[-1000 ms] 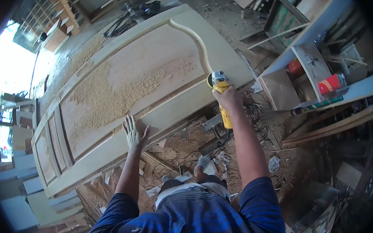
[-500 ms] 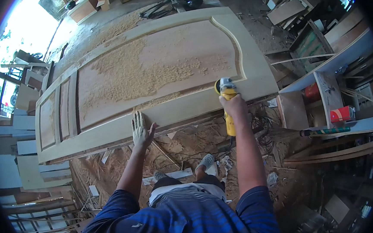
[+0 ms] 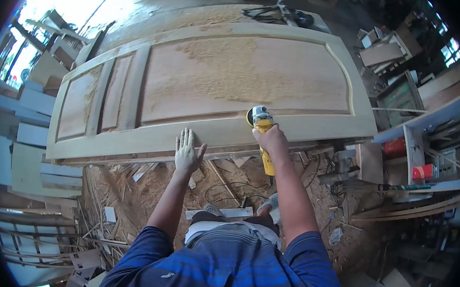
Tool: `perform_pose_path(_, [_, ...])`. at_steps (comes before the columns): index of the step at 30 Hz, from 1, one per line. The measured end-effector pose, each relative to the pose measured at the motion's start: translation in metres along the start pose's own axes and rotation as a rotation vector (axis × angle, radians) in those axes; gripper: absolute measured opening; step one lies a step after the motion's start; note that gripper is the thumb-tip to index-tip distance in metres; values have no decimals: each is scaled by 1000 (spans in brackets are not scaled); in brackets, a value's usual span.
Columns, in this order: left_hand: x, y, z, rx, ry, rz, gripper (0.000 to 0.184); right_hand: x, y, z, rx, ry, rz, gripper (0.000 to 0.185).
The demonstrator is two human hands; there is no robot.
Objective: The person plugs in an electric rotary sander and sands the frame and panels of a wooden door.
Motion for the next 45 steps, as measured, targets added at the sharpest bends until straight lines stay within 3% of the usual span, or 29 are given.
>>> perform_pose_path(6, [81,-38,-49,34,-17,-95,89,138,-44,71,55,-100,-133,88])
perform_pose_path(10, [107,-61,-86,-44,-199,-154,83,223,-75,115,101,-155,-242,87])
perform_pose_path(11, [110,-67,-99,-150,-204,-114,75,243,-82,127,136,-148,-275,86])
perform_pose_path(14, [142,-78,-102,-85,-713,-410,69,301,-104,154,166,-181,-364,86])
perform_pose_path(15, [148,-78,-107,-177,-791,-392,62,320,-110,163,158,-209,-401,84])
perform_pose_path(18, [177,-78,-77,-170,-1409,-662,59,372,-127,182,119,-223,-490,84])
perform_pose_path(22, [200,-72,-96,-233,-1678,-809,62,430,-138,214,215,-242,-599,86])
perform_pose_path(26, [228,-67,-113,-334,-1642,-901,62,468,-156,223,274,-365,-721,75])
perform_pose_path(32, [243,-42,-110,-553,-1593,-995,76,499,-132,240,329,-459,-946,62])
perform_pose_path(37, [228,14,-92,-679,-1644,-1082,89,522,-88,207,352,-486,-1023,57])
perform_pose_path(45, [236,116,-79,-778,-1720,-1052,84,565,6,188,272,-464,-1050,58])
Point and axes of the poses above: each hand's wrist, its own y-axis towards the middle knuckle, its own z-axis out of the palm, x = y × z, the point moved 10 cm from there along y, towards the middle knuckle, and after that the axes turned 10 degrees about -y, right-handed, at the moved point
